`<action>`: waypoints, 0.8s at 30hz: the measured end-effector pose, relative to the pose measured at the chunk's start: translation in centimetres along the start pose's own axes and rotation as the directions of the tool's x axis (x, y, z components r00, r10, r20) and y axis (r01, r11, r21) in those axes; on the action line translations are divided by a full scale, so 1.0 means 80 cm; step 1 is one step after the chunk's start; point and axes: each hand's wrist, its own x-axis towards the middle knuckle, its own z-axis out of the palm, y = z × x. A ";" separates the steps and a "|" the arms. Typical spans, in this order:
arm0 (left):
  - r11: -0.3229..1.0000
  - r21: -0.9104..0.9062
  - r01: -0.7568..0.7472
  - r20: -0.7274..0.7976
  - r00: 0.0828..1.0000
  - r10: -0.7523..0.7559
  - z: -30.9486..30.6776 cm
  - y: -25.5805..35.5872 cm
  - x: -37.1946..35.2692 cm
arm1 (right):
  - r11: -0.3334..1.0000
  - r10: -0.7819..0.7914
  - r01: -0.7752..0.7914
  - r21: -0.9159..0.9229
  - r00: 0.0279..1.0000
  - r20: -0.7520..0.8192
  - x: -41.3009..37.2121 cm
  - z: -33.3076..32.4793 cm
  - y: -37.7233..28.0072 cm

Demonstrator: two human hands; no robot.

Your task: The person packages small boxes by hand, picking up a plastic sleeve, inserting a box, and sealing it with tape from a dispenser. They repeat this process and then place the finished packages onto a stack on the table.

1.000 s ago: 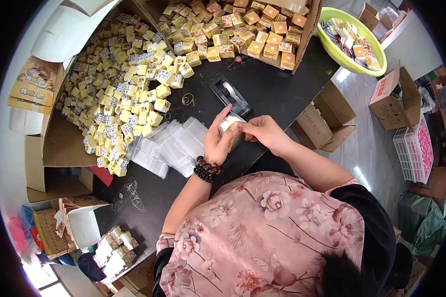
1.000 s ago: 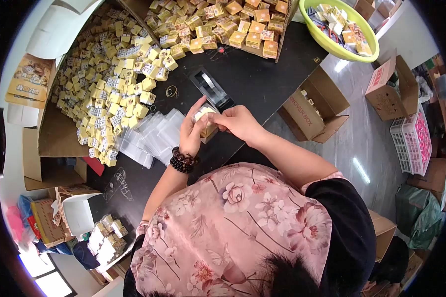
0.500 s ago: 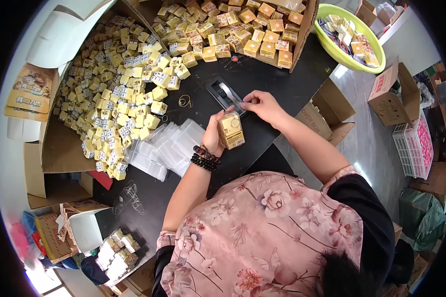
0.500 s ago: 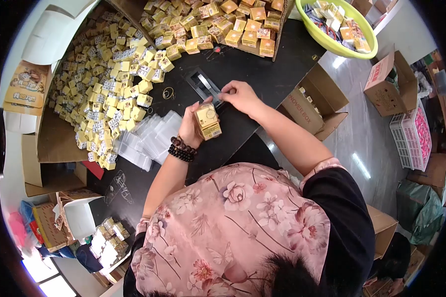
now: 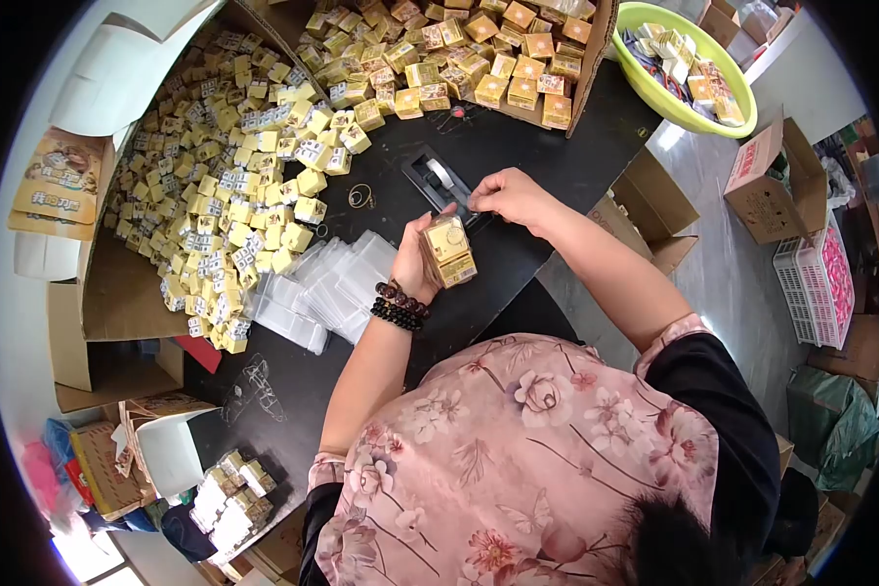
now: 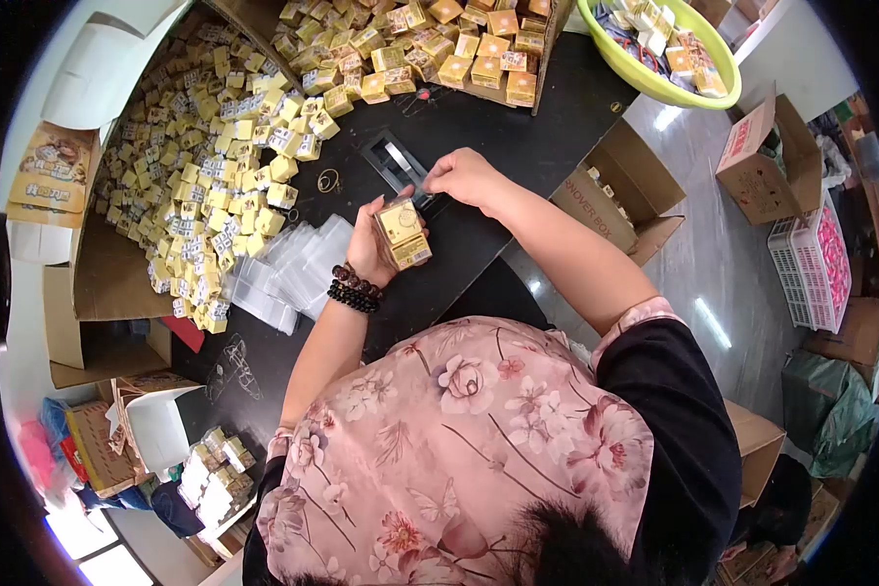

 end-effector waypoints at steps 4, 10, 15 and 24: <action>1.000 0.016 -0.008 -0.011 1.000 0.008 -0.003 -0.002 0.001 | 0.930 0.186 -0.188 0.315 0.982 0.035 -0.018 -0.007 -0.010; 1.000 0.003 -0.001 -0.011 1.000 0.002 -0.002 -0.002 0.004 | 0.967 0.189 -0.171 0.190 0.979 -0.079 -0.045 0.017 0.037; 0.992 -0.096 -0.086 -0.063 0.995 0.081 0.006 -0.003 -0.012 | 0.924 0.045 -0.046 0.380 0.999 0.012 -0.075 0.025 0.041; 0.941 -0.236 -0.242 -0.132 0.968 0.215 0.028 0.002 -0.063 | 0.951 -0.068 0.057 0.303 0.997 0.025 -0.113 0.074 -0.033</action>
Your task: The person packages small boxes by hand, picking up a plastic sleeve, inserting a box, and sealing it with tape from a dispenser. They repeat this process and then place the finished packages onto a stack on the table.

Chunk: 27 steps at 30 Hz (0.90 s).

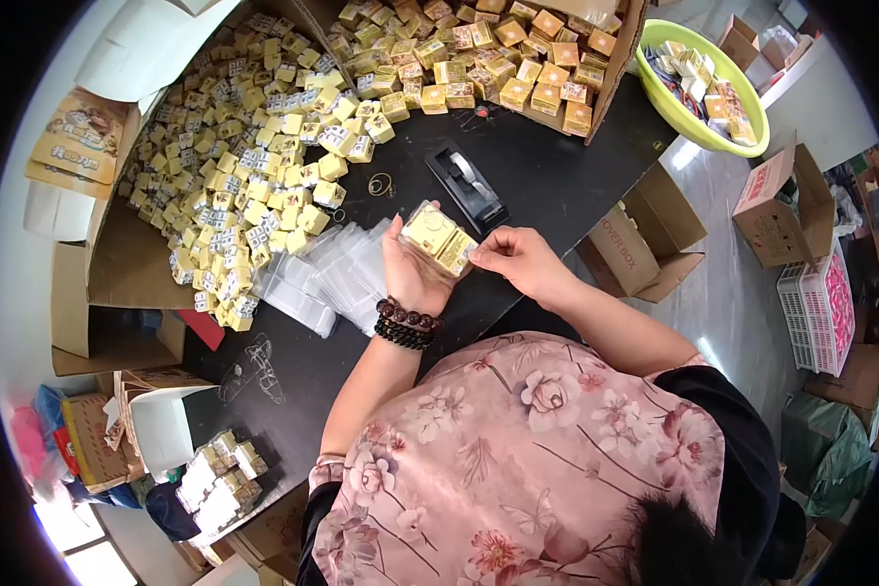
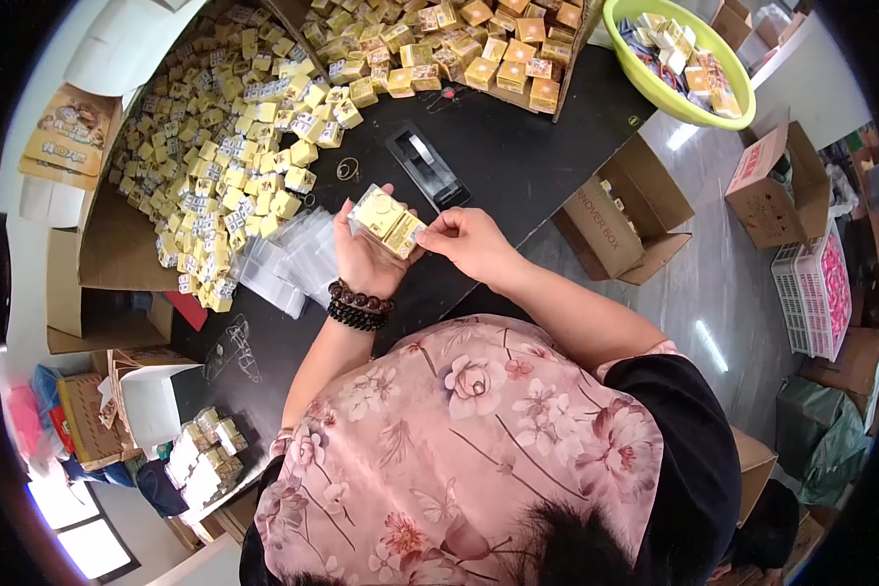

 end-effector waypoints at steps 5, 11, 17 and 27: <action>0.997 -0.062 -0.044 -0.024 0.999 0.042 -0.011 0.000 -0.015 | 0.988 0.090 -0.089 -0.123 0.996 0.001 -0.001 0.012 -0.011; 0.953 -0.302 0.003 0.207 0.976 0.063 -0.019 -0.006 -0.048 | 0.773 -0.454 0.400 -0.492 0.891 0.012 -0.004 0.041 0.000; 0.927 -0.274 -0.255 -0.021 0.966 0.259 -0.078 0.022 -0.117 | 0.520 -0.417 0.575 -0.631 0.816 0.400 0.007 0.102 0.010; 0.399 0.604 0.690 -0.379 -0.191 0.905 -0.371 0.065 -0.438 | 0.643 -0.421 0.580 -0.500 0.813 0.402 0.035 0.123 0.025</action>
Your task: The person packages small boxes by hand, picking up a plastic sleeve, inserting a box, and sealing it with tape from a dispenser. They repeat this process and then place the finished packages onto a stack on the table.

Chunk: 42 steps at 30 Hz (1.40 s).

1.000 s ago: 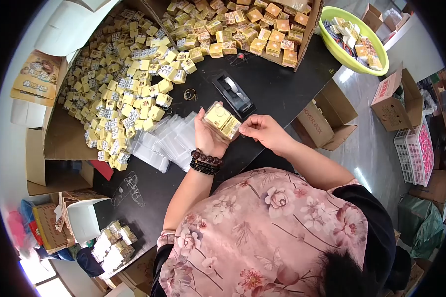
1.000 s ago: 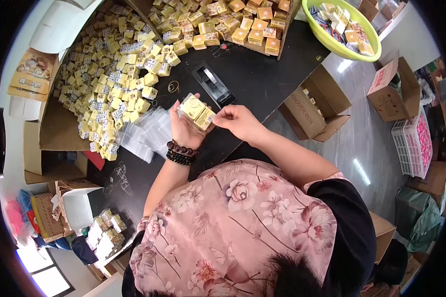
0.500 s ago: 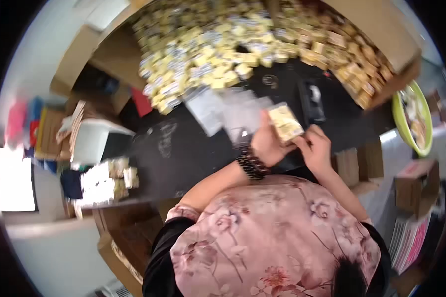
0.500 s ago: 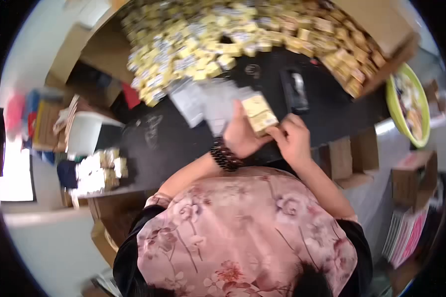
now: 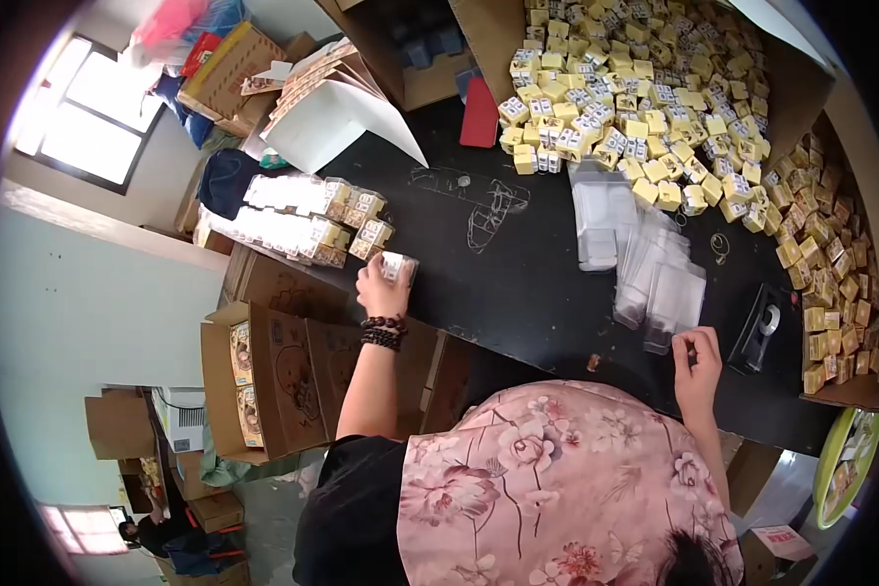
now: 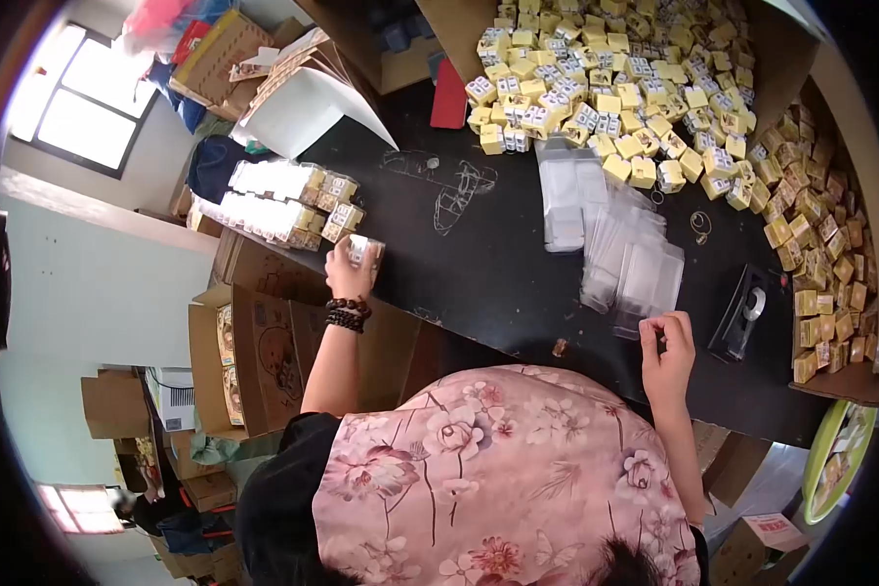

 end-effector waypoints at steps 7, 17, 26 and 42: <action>0.970 0.039 -0.242 0.121 0.964 0.235 -0.042 -0.031 0.050 | 1.000 0.021 -0.020 -0.018 0.999 0.050 0.005 0.016 0.004; 0.989 0.125 -0.075 0.355 0.934 0.026 -0.065 -0.031 0.039 | 0.996 0.088 -0.087 -0.033 0.996 0.026 0.004 0.015 0.018; 0.954 0.242 -0.177 0.120 0.981 0.152 -0.042 -0.049 0.079 | 0.995 0.095 -0.095 0.006 0.993 0.073 0.010 0.016 0.018; 0.926 0.113 -0.361 -0.233 0.896 0.378 0.052 0.112 0.124 | 0.940 0.112 -0.185 -0.288 0.961 -0.251 0.008 0.005 0.059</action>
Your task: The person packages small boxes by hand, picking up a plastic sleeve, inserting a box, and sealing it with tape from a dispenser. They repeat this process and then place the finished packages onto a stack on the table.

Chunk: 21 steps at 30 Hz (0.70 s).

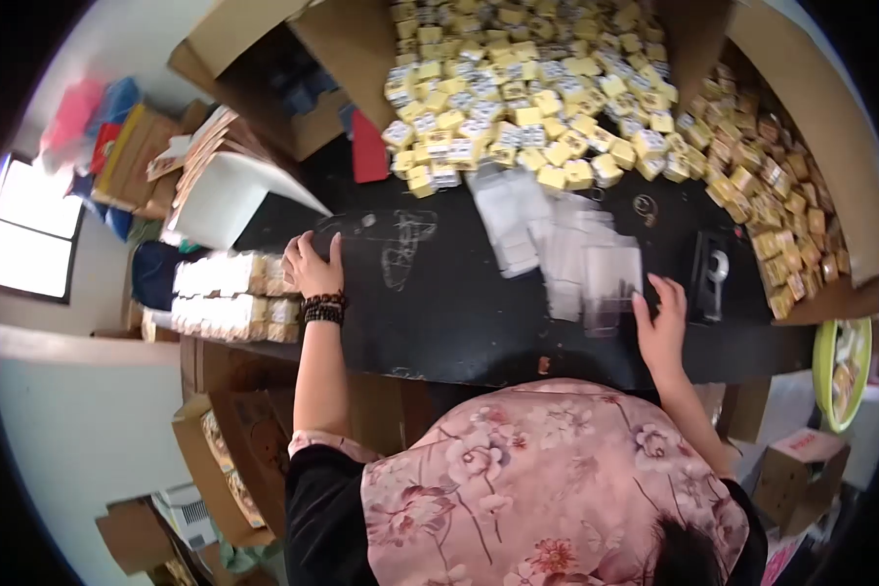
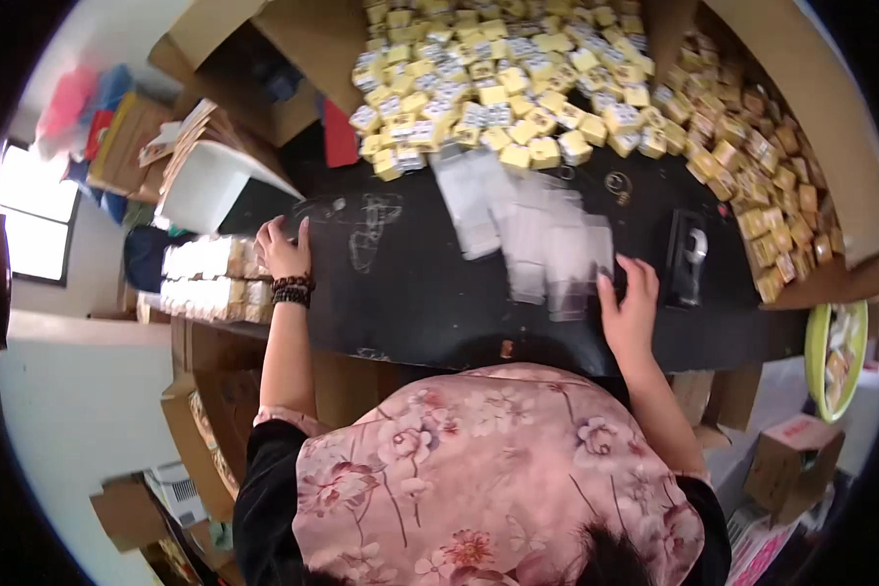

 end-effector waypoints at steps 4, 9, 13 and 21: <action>0.745 -0.615 -0.260 0.114 0.905 0.410 -0.020 0.192 -0.080 | 0.961 0.173 -0.164 -0.224 0.985 0.021 0.041 0.036 0.022; 0.559 -0.787 -0.261 0.139 0.808 0.573 -0.047 0.313 -0.159 | 0.917 0.325 -0.305 -0.257 0.945 0.036 0.061 0.048 0.032; 0.566 -0.764 -0.310 0.229 0.690 0.686 -0.050 0.347 -0.181 | 0.913 0.328 -0.301 -0.277 0.943 0.058 0.060 0.040 0.005; 0.600 -0.674 -0.432 0.268 0.614 0.743 -0.027 0.379 -0.189 | 0.860 0.494 -0.451 -0.239 0.853 0.169 0.076 0.031 -0.001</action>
